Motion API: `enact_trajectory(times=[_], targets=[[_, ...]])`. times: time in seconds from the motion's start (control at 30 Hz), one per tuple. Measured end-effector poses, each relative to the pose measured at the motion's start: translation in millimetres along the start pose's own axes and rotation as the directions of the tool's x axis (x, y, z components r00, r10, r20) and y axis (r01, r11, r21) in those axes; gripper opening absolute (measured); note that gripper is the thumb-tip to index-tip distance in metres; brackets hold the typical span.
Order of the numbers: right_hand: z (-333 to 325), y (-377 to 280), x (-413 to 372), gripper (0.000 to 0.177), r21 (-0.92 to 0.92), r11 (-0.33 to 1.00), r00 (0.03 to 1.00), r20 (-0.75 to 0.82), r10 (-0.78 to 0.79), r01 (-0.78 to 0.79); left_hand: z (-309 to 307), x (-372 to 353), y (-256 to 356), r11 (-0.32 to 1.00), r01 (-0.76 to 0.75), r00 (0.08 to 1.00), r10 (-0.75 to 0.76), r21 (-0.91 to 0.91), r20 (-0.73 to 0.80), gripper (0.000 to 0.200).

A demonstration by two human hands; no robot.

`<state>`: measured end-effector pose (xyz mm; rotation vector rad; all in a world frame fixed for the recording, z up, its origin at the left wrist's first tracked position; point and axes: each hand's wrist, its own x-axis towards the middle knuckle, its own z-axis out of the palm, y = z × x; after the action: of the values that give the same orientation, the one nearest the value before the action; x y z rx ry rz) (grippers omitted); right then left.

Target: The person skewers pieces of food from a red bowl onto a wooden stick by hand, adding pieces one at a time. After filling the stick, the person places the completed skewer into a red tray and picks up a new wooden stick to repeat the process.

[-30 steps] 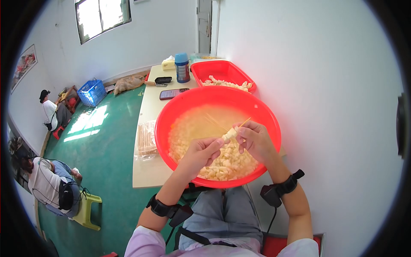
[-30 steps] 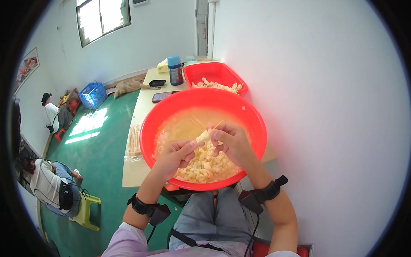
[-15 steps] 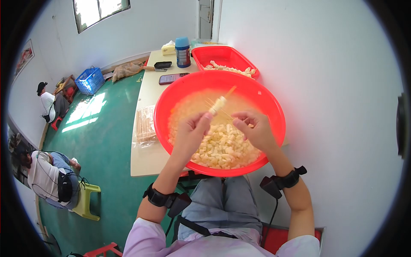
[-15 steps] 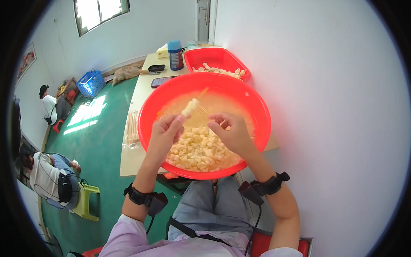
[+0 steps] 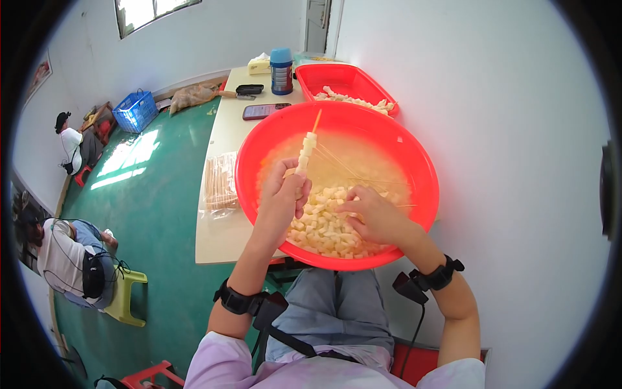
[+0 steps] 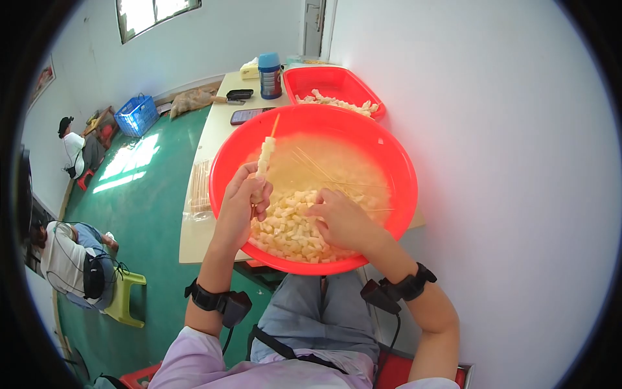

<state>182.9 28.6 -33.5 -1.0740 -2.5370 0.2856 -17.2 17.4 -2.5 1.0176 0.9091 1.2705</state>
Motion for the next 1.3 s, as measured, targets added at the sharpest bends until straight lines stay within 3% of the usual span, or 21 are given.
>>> enact_trajectory(times=[0.1,0.2,0.3,0.4,0.5,0.7,0.8,0.9,1.0,1.1,1.2,1.3], targets=[[1.3,4.1,0.7,0.025,0.108,0.983,0.985,0.101,0.138,-0.149,3.5,-4.5,5.9,1.0,0.014,1.0,-0.014,0.007,-0.028,0.03],[2.5,5.6,1.0,0.019,0.083,0.981,0.982,0.071,0.172,-0.178,0.9,-2.2,2.1,0.991,-0.071,0.995,0.062,0.115,0.078,0.028],[-1.7,3.3,2.0,0.017,0.055,0.966,0.965,0.085,0.247,-0.252,1.3,-2.3,-0.9,0.982,-0.12,0.99,0.107,0.149,0.089,0.025],[1.8,9.8,1.0,0.016,0.037,0.977,0.977,0.043,0.208,-0.209,2.1,-1.6,-2.8,0.978,-0.127,0.99,0.114,0.163,0.082,0.025],[1.4,4.7,2.3,0.015,0.086,0.993,0.992,-0.097,0.086,-0.078,1.7,-2.3,-1.3,0.987,-0.087,0.993,0.075,0.131,0.097,0.025],[-1.8,-2.4,5.5,0.013,0.075,0.994,0.997,0.013,0.078,-0.079,1.6,-1.9,-1.8,0.981,-0.115,0.988,0.096,0.159,0.122,0.027],[1.3,5.0,6.1,0.014,0.068,0.992,0.993,-0.036,0.109,-0.107,1.2,-2.0,-3.9,0.969,-0.124,0.986,0.096,0.215,0.136,0.027],[-5.2,-0.9,7.2,0.013,0.268,0.925,0.953,-0.068,0.297,-0.269,3.8,-4.1,-1.6,0.963,-0.114,0.987,0.083,0.243,0.135,0.027],[-12.6,-8.5,7.8,0.012,0.378,0.905,0.899,-0.302,0.318,-0.193,3.1,-3.5,-2.3,0.964,-0.088,0.985,0.047,0.252,0.164,0.026],[-11.4,-4.6,6.4,0.017,0.632,0.772,0.857,-0.358,0.371,-0.069,4.4,-3.8,-1.8,0.944,-0.059,0.985,0.003,0.326,0.172,0.026],[-26.5,-12.0,3.5,0.022,0.862,0.507,0.868,-0.239,0.436,-0.018,5.3,-3.7,-3.2,0.923,-0.088,0.981,0.014,0.375,0.196,0.027],[-35.1,-18.2,5.0,0.024,0.951,0.304,0.794,-0.223,0.566,0.05,5.5,-4.8,-2.8,0.911,-0.076,0.979,-0.009,0.406,0.204,0.027]])
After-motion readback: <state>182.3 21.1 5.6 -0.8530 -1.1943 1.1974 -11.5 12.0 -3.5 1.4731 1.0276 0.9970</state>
